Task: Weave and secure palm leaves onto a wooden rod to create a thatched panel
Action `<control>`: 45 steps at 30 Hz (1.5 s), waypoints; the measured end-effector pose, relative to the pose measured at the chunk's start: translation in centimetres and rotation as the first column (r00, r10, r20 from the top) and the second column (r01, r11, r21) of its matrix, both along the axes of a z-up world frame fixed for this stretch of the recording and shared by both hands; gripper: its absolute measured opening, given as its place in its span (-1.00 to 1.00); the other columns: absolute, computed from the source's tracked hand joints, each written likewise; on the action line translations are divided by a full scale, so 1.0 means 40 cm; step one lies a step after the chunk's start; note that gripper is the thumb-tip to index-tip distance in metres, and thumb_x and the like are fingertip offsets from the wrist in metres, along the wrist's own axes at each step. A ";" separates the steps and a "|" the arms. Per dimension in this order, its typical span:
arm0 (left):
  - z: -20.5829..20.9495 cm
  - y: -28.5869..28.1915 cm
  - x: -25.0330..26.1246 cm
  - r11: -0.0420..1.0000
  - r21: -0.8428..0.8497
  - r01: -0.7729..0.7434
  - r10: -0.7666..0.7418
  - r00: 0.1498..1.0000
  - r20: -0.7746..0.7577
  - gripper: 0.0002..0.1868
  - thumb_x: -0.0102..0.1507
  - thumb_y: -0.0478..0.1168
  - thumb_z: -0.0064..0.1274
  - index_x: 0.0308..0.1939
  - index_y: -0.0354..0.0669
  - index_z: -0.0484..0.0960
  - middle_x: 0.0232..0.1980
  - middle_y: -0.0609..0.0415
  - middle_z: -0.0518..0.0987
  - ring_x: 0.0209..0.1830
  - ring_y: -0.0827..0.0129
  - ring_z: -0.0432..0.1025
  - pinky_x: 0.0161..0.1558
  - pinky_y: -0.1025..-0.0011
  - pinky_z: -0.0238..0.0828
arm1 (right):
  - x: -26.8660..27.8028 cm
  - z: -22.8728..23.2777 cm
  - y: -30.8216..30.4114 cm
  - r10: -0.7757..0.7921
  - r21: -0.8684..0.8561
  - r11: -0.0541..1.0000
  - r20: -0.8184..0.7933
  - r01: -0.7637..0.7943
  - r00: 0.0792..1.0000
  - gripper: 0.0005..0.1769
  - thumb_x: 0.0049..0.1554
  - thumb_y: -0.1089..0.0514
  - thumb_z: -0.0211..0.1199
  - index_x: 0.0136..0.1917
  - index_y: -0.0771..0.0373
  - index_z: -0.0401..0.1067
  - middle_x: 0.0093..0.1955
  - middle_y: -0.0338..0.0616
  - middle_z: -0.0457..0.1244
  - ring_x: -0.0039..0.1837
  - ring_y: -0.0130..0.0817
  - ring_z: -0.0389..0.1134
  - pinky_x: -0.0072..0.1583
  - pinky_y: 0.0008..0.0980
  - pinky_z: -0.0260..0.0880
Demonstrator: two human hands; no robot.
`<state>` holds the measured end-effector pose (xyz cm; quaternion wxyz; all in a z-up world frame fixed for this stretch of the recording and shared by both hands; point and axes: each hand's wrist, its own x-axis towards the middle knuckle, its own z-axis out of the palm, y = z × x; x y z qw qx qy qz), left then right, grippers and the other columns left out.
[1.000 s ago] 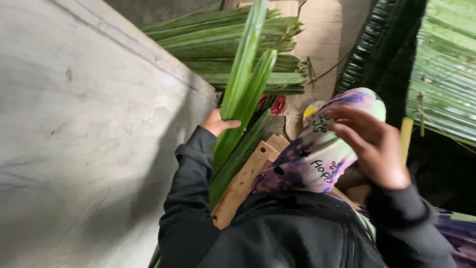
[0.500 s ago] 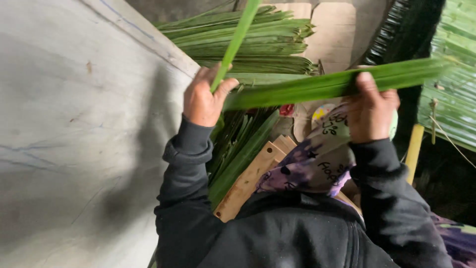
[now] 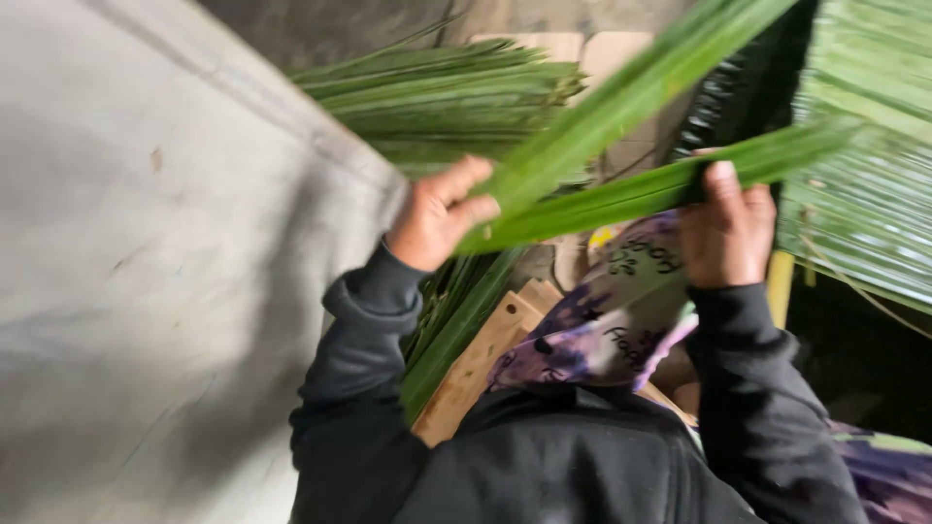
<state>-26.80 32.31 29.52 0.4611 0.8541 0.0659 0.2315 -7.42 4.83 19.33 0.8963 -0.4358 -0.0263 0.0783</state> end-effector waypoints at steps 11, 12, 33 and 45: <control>-0.118 -0.054 0.058 0.947 -0.148 0.285 -0.302 0.947 -0.110 -0.50 0.23 -0.18 0.34 0.23 -0.25 0.64 0.15 -0.19 0.66 0.21 0.05 0.51 0.26 0.11 0.44 | -0.040 0.092 0.032 0.029 0.093 0.996 -0.101 -0.020 0.994 -0.85 0.22 0.26 0.32 0.01 0.37 0.42 -0.06 0.15 0.38 -0.03 0.00 0.51 -0.01 0.14 0.62; -0.122 -0.053 0.064 0.952 -0.104 0.289 -0.301 0.944 -0.133 -0.50 0.22 -0.18 0.35 0.22 -0.23 0.64 0.15 -0.16 0.67 0.21 0.06 0.52 0.25 0.12 0.45 | -0.047 0.123 0.029 0.040 0.020 0.999 -0.136 -0.038 0.990 -0.77 0.19 0.22 0.38 -0.11 0.31 0.33 -0.23 0.05 0.27 -0.21 -0.10 0.42 -0.19 0.03 0.55; -0.179 -0.094 0.076 0.994 -0.069 0.086 -0.091 0.993 -0.076 -0.61 0.13 -0.20 0.43 0.01 -0.18 0.76 -0.15 0.03 0.71 -0.12 0.37 0.61 -0.03 0.34 0.54 | -0.061 0.073 0.027 0.094 0.063 0.994 -0.121 -0.087 0.988 -0.87 0.17 0.26 0.35 -0.05 0.40 0.53 -0.18 0.07 0.41 -0.11 -0.17 0.51 -0.03 -0.12 0.60; -0.145 -0.118 0.074 0.998 -0.013 0.054 -0.053 0.998 0.012 -0.65 0.09 -0.29 0.42 -0.05 -0.23 0.78 -0.27 -0.03 0.69 -0.29 0.25 0.60 -0.23 0.36 0.53 | -0.054 0.055 0.020 0.103 0.049 0.994 -0.083 -0.099 0.991 -0.86 0.20 0.27 0.32 -0.03 0.43 0.53 -0.17 0.05 0.41 -0.08 -0.18 0.51 0.02 -0.11 0.61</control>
